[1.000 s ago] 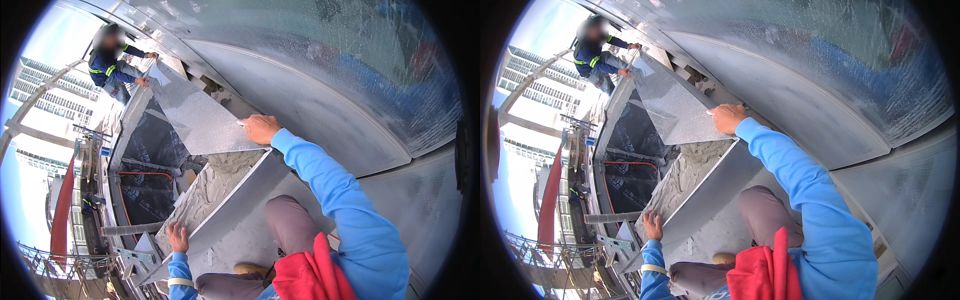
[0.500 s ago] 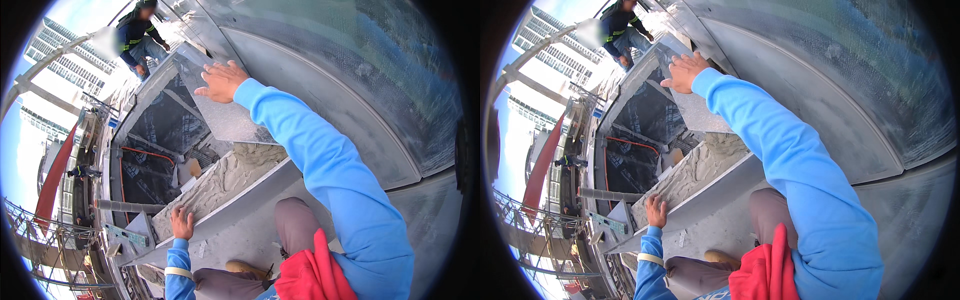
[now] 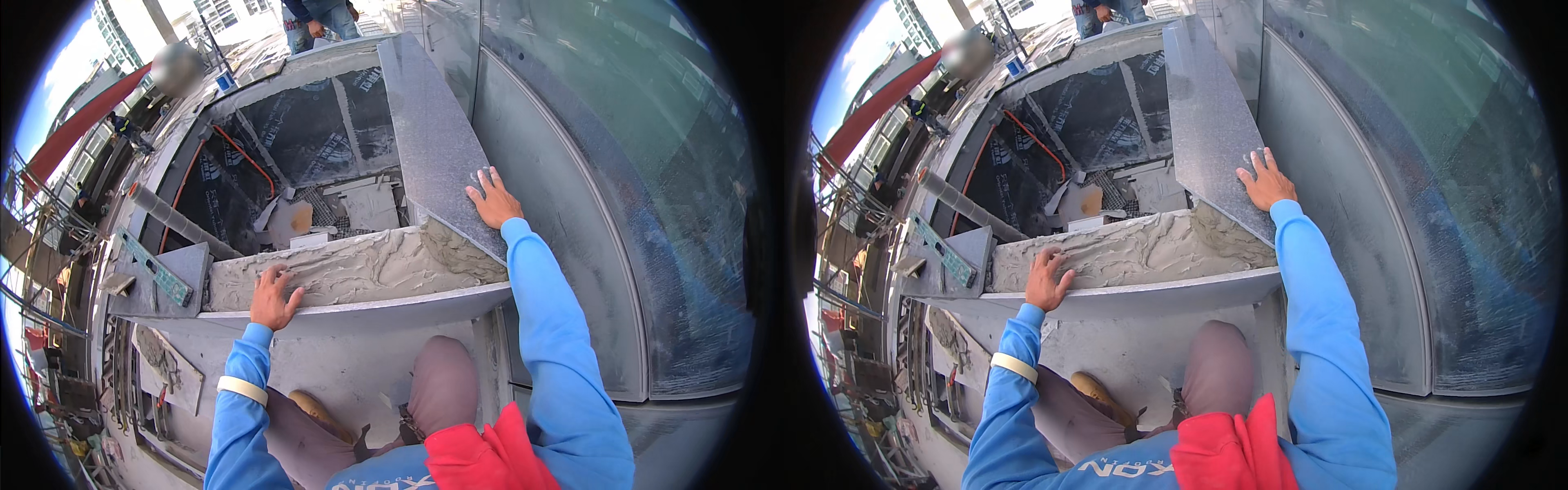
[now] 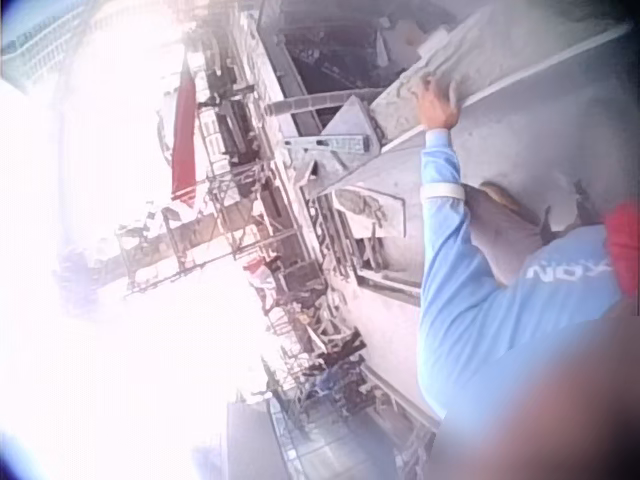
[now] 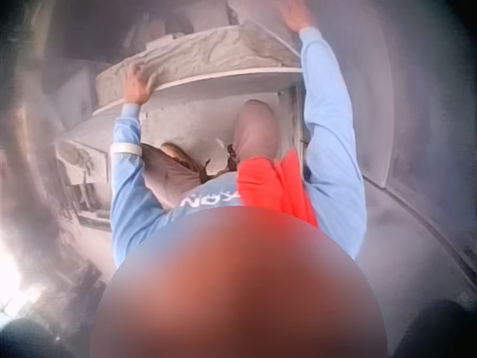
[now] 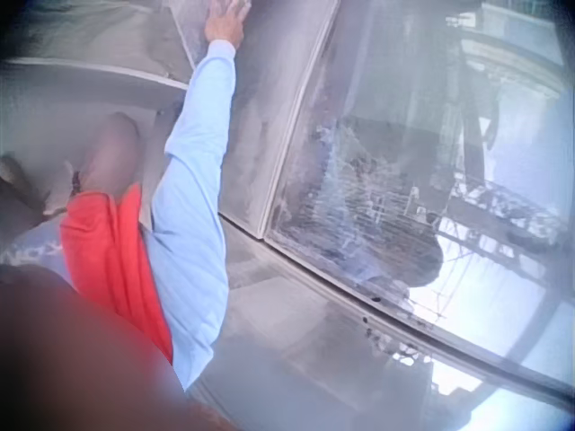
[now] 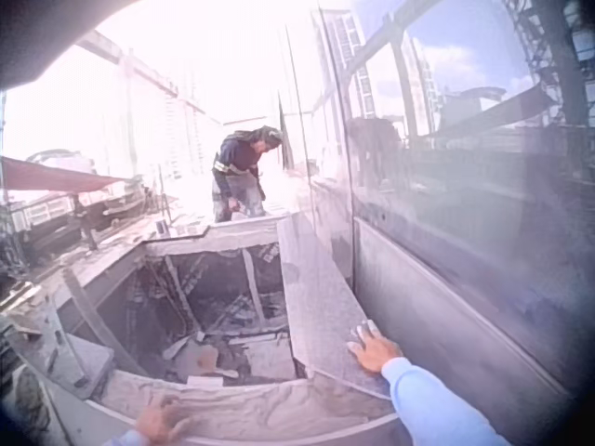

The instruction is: The person places a large stone tile onto a prepared mortar bed on a curved ledge, uses a spirit level to check alignment, and taps the tile with a hammer to secure it. The person repeats this process for multiple tiles along the curved structure.

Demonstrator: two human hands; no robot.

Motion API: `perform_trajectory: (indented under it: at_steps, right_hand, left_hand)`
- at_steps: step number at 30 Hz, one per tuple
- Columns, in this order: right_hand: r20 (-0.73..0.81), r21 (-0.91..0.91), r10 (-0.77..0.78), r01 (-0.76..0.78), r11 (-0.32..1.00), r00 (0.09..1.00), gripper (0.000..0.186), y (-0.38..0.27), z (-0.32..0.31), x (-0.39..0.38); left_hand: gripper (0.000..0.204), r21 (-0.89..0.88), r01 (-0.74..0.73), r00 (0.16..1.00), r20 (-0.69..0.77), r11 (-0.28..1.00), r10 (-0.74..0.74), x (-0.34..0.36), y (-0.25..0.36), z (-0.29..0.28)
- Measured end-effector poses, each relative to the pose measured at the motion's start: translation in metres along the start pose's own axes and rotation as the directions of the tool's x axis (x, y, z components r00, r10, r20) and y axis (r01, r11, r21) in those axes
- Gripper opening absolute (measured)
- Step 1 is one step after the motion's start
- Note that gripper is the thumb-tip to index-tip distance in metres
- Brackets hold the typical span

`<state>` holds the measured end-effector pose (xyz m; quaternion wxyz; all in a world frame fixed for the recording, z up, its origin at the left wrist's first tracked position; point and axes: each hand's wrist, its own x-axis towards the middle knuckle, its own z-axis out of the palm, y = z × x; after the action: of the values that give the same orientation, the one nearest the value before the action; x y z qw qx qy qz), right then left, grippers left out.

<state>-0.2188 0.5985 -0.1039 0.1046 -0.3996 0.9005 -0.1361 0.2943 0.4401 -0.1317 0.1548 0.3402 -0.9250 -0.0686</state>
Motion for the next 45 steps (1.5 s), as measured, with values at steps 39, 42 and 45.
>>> perform_trajectory:
  at_steps: [39, 42, 45]
  right_hand:
    - [-0.21, -0.081, -0.24, 0.228, 0.97, 0.948, 0.058, 0.046, 0.043, 0.051]
    - [-0.193, -0.114, -0.247, 0.229, 0.967, 0.95, 0.059, 0.044, 0.04, 0.048]
    - [-0.127, -0.271, -0.166, 0.127, 0.954, 0.978, 0.059, 0.011, 0.026, 0.033]
  left_hand:
    - [0.056, -0.91, 0.413, 0.321, 0.121, 0.025, -0.939, -0.014, -0.248, -0.101]
    - [0.06, -0.964, 0.196, 0.561, 0.261, -0.181, -0.786, -0.028, -0.167, -0.078]
    - [0.053, -0.933, 0.216, 0.654, 0.358, -0.289, -0.667, -0.04, -0.099, -0.059]
